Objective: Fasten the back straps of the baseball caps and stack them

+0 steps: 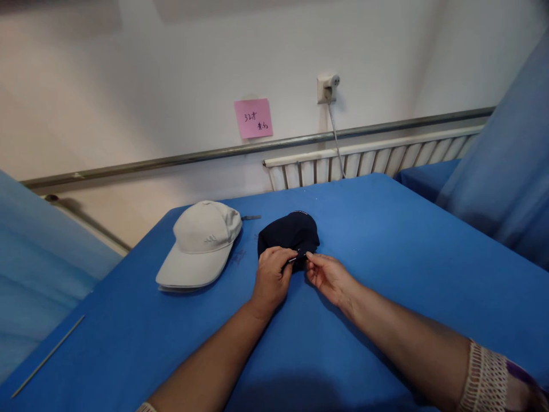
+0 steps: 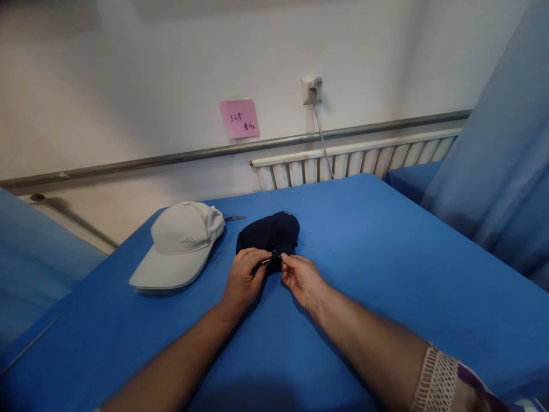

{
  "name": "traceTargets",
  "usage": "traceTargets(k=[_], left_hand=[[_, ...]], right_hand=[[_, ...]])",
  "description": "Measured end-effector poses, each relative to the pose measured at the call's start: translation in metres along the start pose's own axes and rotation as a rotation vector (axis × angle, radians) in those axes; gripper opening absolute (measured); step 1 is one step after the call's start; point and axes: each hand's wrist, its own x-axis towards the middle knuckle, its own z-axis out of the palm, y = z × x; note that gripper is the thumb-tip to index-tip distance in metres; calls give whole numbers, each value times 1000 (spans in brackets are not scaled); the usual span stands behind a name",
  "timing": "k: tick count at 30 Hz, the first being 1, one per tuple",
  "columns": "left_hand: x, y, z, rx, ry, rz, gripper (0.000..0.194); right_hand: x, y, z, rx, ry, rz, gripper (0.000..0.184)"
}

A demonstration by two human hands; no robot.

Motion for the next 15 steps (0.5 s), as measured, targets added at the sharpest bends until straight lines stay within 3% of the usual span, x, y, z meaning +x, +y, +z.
traceTargets(k=[6, 10, 15], left_hand=[[-2, 8, 1, -35, -76, 27, 24], [-2, 6, 7, -112, -58, -106, 22], [-2, 0, 12, -175, -38, -248, 25]], right_hand=[[-1, -2, 1, -97, 107, -153, 25], [-2, -2, 6, -277, 186, -260, 29], [-2, -1, 7, -480, 117, -403, 31]])
